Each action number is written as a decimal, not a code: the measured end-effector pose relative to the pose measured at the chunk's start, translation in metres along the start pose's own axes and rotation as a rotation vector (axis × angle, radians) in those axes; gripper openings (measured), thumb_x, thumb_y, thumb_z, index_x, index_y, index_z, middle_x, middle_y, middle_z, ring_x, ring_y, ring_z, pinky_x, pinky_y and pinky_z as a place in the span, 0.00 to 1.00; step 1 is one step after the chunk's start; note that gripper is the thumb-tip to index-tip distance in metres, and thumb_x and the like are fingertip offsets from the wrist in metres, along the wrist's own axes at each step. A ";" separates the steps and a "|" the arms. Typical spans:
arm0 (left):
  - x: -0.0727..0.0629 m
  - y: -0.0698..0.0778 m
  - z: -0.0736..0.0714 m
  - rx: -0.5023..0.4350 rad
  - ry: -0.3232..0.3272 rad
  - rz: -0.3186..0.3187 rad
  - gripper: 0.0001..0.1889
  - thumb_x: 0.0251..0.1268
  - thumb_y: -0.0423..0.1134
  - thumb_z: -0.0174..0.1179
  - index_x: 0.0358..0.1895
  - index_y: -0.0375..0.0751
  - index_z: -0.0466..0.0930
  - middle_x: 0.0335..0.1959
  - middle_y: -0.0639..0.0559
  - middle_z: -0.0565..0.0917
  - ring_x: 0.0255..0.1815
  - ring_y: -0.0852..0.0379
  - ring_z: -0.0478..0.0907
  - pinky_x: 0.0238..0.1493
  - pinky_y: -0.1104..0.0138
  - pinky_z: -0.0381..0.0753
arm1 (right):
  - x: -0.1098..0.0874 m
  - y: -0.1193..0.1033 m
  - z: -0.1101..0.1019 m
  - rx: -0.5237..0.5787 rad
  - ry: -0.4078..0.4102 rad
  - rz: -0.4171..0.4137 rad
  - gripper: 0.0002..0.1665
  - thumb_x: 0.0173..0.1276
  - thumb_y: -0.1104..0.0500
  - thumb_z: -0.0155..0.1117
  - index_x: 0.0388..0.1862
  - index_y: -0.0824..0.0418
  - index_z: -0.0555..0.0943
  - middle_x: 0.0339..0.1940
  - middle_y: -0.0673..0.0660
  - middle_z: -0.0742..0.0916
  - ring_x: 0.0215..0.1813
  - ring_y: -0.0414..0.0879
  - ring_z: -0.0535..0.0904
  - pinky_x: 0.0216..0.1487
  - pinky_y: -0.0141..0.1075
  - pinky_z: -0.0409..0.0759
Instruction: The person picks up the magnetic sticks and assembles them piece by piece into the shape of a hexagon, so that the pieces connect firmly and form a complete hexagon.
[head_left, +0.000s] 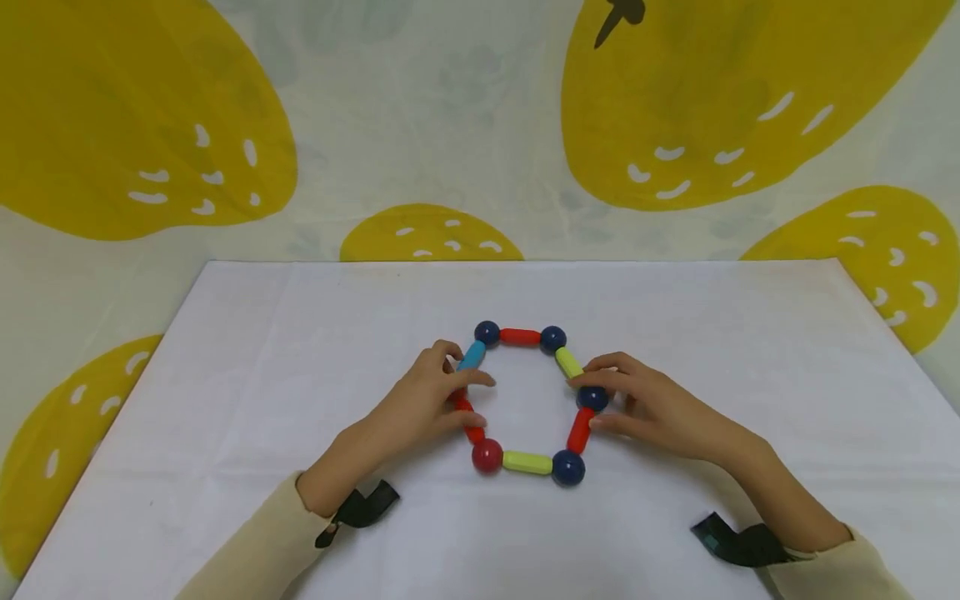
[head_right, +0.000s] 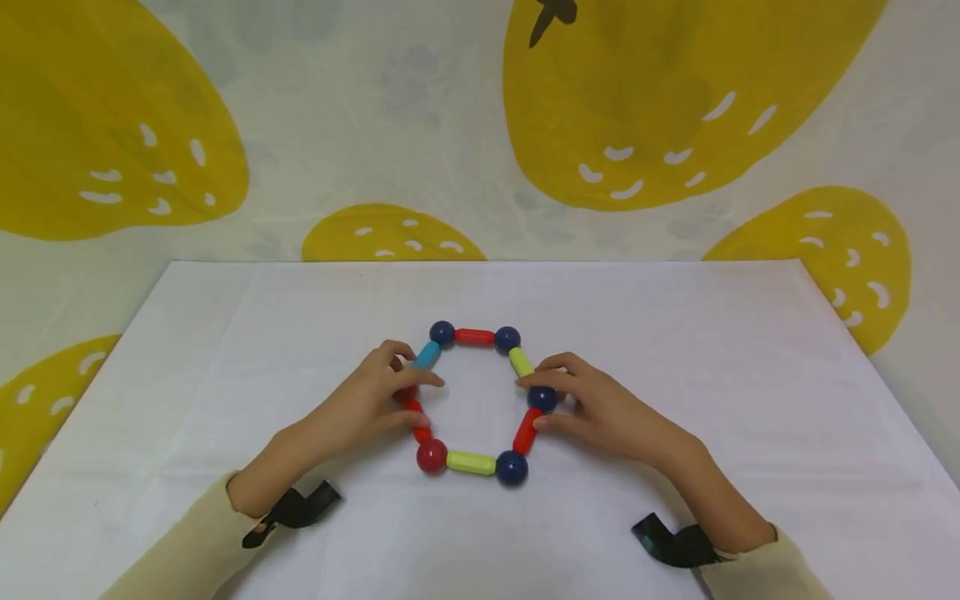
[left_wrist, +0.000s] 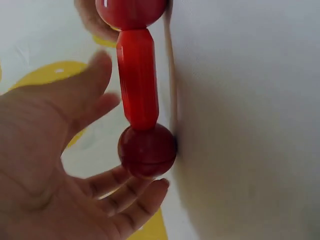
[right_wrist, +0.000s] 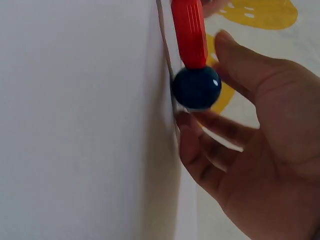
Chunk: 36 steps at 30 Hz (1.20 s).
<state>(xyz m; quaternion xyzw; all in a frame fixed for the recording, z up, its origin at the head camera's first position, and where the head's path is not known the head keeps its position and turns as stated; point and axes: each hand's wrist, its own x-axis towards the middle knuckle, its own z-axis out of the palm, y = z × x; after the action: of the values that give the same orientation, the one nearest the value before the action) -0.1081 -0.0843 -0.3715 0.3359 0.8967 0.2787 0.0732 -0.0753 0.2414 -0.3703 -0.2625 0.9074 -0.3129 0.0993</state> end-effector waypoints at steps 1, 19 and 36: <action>-0.004 0.000 -0.001 0.012 -0.013 0.023 0.21 0.53 0.48 0.71 0.52 0.55 0.82 0.58 0.42 0.67 0.53 0.50 0.67 0.46 0.65 0.77 | -0.002 0.000 -0.001 -0.007 -0.026 -0.008 0.27 0.60 0.51 0.71 0.60 0.43 0.77 0.59 0.48 0.74 0.46 0.41 0.74 0.41 0.33 0.77; -0.017 -0.013 -0.004 0.037 -0.030 0.086 0.14 0.48 0.45 0.75 0.40 0.53 0.85 0.65 0.40 0.65 0.60 0.46 0.69 0.57 0.60 0.74 | 0.004 0.004 0.013 -0.111 0.064 -0.108 0.18 0.56 0.52 0.74 0.46 0.42 0.82 0.48 0.47 0.76 0.44 0.40 0.75 0.41 0.32 0.79; -0.018 -0.022 -0.005 0.055 -0.002 0.085 0.13 0.49 0.46 0.73 0.40 0.52 0.85 0.64 0.41 0.67 0.61 0.46 0.68 0.58 0.60 0.73 | 0.004 -0.005 0.020 -0.199 0.089 -0.026 0.18 0.58 0.50 0.72 0.47 0.41 0.81 0.49 0.47 0.76 0.43 0.40 0.76 0.42 0.35 0.79</action>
<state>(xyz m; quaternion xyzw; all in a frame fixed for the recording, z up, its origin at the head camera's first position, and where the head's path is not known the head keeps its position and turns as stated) -0.1081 -0.1119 -0.3800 0.3757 0.8890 0.2565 0.0529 -0.0693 0.2259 -0.3824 -0.2686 0.9340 -0.2337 0.0281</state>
